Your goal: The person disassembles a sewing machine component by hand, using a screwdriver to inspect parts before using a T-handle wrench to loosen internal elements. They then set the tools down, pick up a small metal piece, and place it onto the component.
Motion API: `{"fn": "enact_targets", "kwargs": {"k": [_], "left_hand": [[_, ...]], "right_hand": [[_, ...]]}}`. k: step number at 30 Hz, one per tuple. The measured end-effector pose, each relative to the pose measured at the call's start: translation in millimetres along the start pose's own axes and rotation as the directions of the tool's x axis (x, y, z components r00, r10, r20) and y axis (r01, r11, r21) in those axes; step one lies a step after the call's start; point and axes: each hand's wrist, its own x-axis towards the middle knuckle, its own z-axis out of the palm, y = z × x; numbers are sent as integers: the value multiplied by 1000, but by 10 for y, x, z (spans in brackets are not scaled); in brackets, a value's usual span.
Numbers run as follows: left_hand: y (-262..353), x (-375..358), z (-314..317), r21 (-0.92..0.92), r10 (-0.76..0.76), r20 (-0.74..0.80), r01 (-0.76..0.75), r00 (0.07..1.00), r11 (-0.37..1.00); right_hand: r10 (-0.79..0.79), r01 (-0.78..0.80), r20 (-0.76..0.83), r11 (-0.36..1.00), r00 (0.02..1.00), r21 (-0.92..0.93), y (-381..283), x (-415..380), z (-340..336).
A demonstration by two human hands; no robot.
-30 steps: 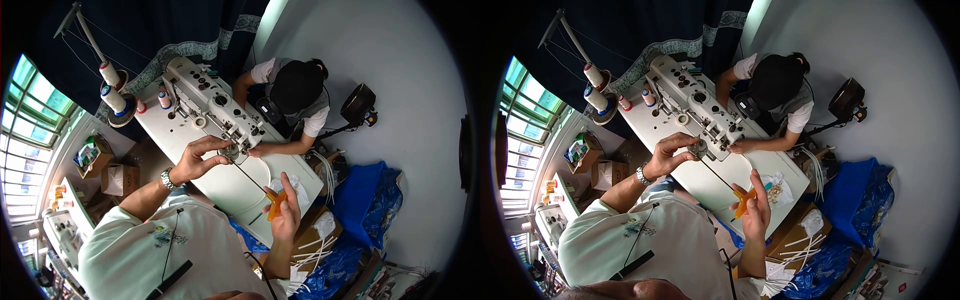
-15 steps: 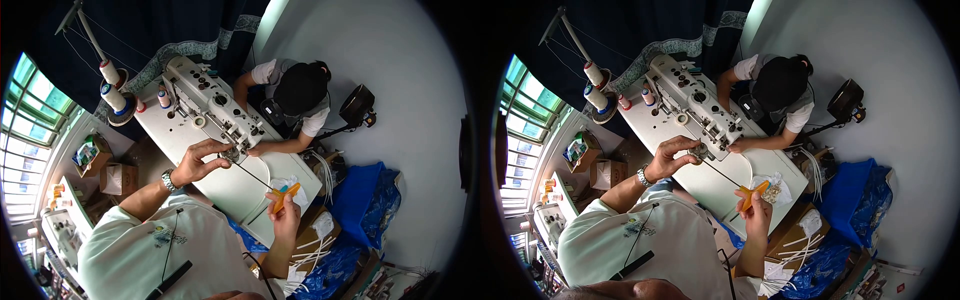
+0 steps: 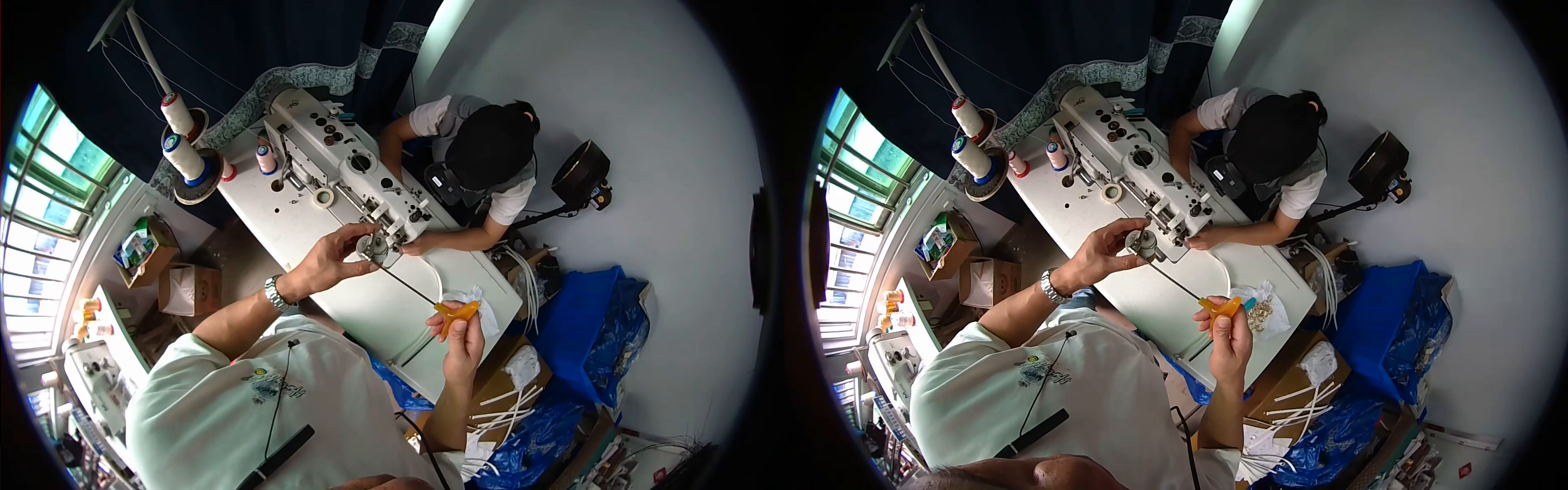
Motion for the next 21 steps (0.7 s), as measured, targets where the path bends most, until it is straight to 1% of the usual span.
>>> {"fn": "enact_targets", "kwargs": {"k": [2,4,5,7,8,9,10,11,12,14,16,17,18,19,20,21], "left_hand": [[22,20,-20,-11,-30,10,30,999,999],[-14,56,-82,95,-17,83,9,996,995],[-72,62,-104,92,-19,85,11,996,996],[-162,81,-129,126,37,91,-49,995,991],[-181,93,-124,125,36,95,-48,995,991],[-166,106,-97,128,94,111,-108,989,986],[-159,108,-78,130,153,127,-169,980,977],[-183,117,-80,129,150,133,-167,980,977],[-220,124,-80,149,136,135,-156,982,977],[-234,125,-78,168,116,145,-140,983,976],[-142,140,-65,208,186,113,-206,976,956],[-120,140,-56,205,180,120,-202,976,958],[-97,145,-51,244,210,119,-233,970,941],[-69,157,-56,284,242,119,-266,963,921],[-42,165,-60,283,240,124,-267,963,921],[-19,167,-59,307,252,128,-280,959,910]], "right_hand": [[-5,4,9,995,1000,95,80,-4,14],[5,-5,-1,997,1000,79,103,13,11],[14,-13,-14,998,1000,65,115,16,9],[30,-27,-34,996,999,88,163,28,29],[46,-39,-54,993,998,113,190,31,50],[48,-42,-57,993,997,112,214,34,79],[56,-45,-67,987,996,152,235,37,110],[63,-47,-78,980,995,192,250,48,132],[66,-49,-84,980,994,192,257,53,143],[135,-105,-148,976,980,193,270,53,166],[124,-85,-170,972,978,219,342,75,195],[115,-68,-183,968,976,243,377,67,210],[117,-69,-189,968,975,243,399,64,221],[148,-81,-217,954,965,289,418,71,236],[182,-93,-244,938,953,335,427,74,249],[182,-93,-248,938,951,334,412,77,258]]}}
